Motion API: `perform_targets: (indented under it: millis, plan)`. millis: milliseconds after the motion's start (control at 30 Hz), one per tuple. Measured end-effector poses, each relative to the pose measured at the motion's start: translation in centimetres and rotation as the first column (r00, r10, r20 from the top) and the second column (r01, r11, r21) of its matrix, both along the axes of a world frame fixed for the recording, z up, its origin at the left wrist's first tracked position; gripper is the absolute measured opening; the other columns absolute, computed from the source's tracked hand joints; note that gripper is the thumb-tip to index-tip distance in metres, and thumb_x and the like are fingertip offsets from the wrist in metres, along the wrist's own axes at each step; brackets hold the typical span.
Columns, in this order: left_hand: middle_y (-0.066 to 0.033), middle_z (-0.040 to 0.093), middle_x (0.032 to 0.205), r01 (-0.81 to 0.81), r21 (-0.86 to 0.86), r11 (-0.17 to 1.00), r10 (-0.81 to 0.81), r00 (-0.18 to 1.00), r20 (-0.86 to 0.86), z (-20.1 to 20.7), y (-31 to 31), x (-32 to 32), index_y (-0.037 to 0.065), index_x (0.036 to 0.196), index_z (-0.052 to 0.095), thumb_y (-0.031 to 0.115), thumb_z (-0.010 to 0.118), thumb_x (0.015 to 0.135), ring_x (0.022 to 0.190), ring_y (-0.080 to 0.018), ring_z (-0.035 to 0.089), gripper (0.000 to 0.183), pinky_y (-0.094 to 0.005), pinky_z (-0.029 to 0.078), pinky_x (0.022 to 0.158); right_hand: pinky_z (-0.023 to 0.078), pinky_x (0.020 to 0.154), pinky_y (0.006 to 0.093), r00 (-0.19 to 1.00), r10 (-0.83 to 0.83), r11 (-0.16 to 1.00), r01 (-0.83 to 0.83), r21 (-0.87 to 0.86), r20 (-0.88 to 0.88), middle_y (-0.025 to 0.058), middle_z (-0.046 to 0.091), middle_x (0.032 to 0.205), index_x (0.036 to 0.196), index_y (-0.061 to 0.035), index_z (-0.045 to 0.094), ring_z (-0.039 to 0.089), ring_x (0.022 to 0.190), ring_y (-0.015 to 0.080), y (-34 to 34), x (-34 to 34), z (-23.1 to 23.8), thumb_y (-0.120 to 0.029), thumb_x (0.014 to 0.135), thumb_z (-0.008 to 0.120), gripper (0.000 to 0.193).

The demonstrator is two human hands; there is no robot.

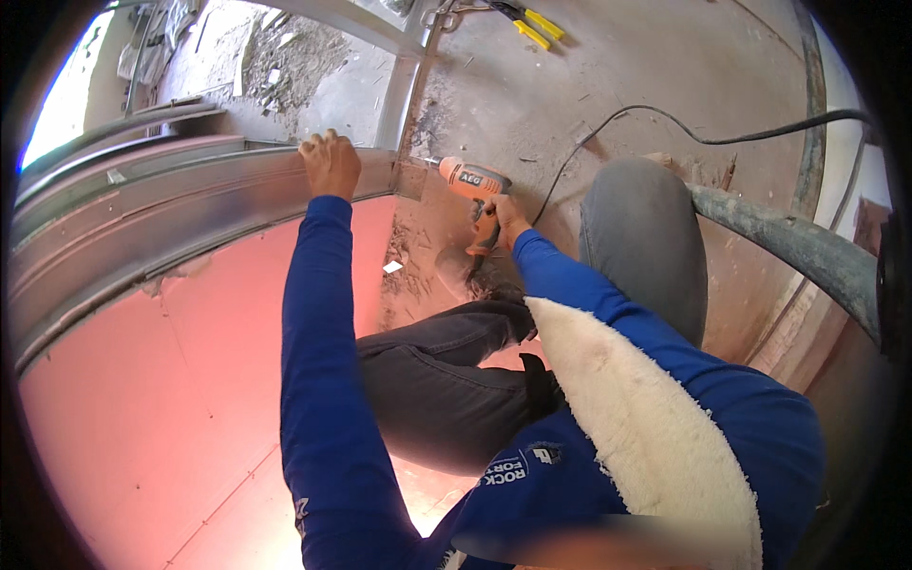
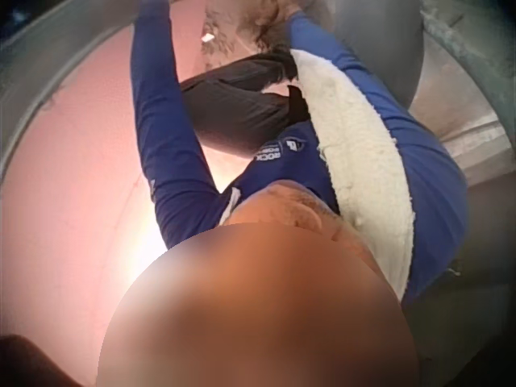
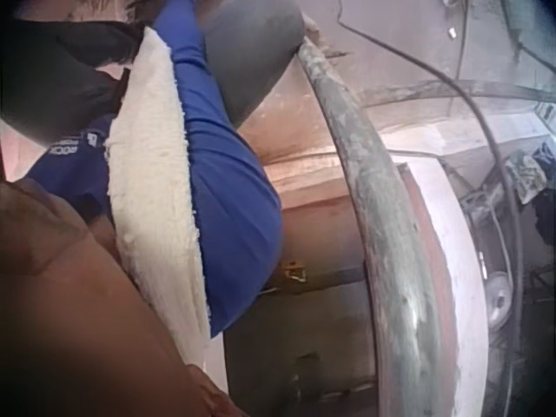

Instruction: The person assembles a metal frame on the floor. They use a drill to secure joints and a hammer to adjust components, working on multiple sections of the frame.

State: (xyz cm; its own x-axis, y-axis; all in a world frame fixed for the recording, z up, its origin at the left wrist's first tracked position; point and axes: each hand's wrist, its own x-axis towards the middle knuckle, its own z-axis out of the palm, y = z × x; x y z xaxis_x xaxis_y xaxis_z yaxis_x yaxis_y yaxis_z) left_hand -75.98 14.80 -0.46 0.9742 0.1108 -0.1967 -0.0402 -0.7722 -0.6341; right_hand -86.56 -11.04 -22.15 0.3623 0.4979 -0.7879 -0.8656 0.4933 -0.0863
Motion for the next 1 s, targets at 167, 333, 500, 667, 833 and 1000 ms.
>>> perform_targets:
  millis: [167,333,500,667,833,1000]
  plan:
    - [-0.0058,0.072,0.089,0.084,0.160,0.984,-0.091,0.995,0.035,-2.8,1.9,-0.3,0.014,0.088,0.076,0.020,0.054,0.089,0.090,-0.0231,0.068,0.022,-0.0405,0.044,0.085,0.055,0.048,0.0404,0.997,-0.074,0.997,0.075,-0.034,0.014,0.0107,0.065,0.071,0.095,-0.0020,0.060,0.065,0.058,0.0226,1.4,-0.3,1.5,-0.013,0.085,0.066,0.016]
    - [-0.0057,0.074,0.088,0.027,0.126,0.992,-0.036,0.997,0.069,-3.0,1.3,-0.2,0.016,0.083,0.076,0.019,0.055,0.088,0.090,-0.0214,0.069,0.022,-0.0388,0.042,0.084,0.056,0.047,0.0399,0.998,-0.054,0.993,0.058,-0.100,0.040,0.0111,0.067,0.073,0.099,-0.0021,0.062,0.066,0.055,0.0239,2.4,0.9,2.9,-0.020,0.086,0.074,0.025]
    - [-0.0053,0.074,0.092,-0.038,0.122,0.992,0.041,0.999,-0.020,-3.0,1.0,-0.1,0.016,0.088,0.077,0.021,0.054,0.091,0.092,-0.0226,0.068,0.024,-0.0415,0.040,0.089,0.057,0.048,0.0399,0.993,-0.018,0.986,0.036,-0.163,0.115,0.0124,0.068,0.076,0.103,-0.0005,0.062,0.069,0.060,0.0258,2.1,1.7,3.5,-0.017,0.087,0.072,0.025]
    - [-0.0054,0.074,0.089,-0.021,0.108,0.994,0.019,1.000,0.017,-3.1,1.1,-0.1,0.017,0.085,0.077,0.021,0.054,0.091,0.091,-0.0227,0.068,0.024,-0.0408,0.039,0.088,0.058,0.050,0.0384,0.996,0.019,0.989,-0.006,-0.150,0.088,0.0122,0.069,0.079,0.104,-0.0013,0.063,0.070,0.063,0.0245,2.1,1.6,3.3,-0.017,0.088,0.070,0.023]
    - [-0.0053,0.074,0.088,-0.044,0.148,0.988,0.047,0.999,-0.018,-3.3,1.1,0.1,0.017,0.086,0.077,0.021,0.055,0.091,0.089,-0.0232,0.068,0.023,-0.0414,0.038,0.088,0.057,0.050,0.0374,0.986,0.104,0.977,-0.077,-0.200,0.132,0.0117,0.069,0.081,0.105,-0.0018,0.064,0.070,0.064,0.0241,2.1,1.8,2.5,-0.017,0.088,0.071,0.024]
    - [-0.0054,0.075,0.088,-0.029,0.174,0.984,0.048,0.993,-0.109,-5.5,1.8,1.2,0.019,0.087,0.078,0.023,0.057,0.091,0.088,-0.0238,0.068,0.022,-0.0431,0.040,0.083,0.057,0.050,0.0373,0.970,0.191,0.957,-0.150,-0.250,0.148,0.0127,0.070,0.082,0.106,0.0000,0.064,0.070,0.064,0.0248,1.9,2.3,1.3,-0.017,0.086,0.073,0.028]
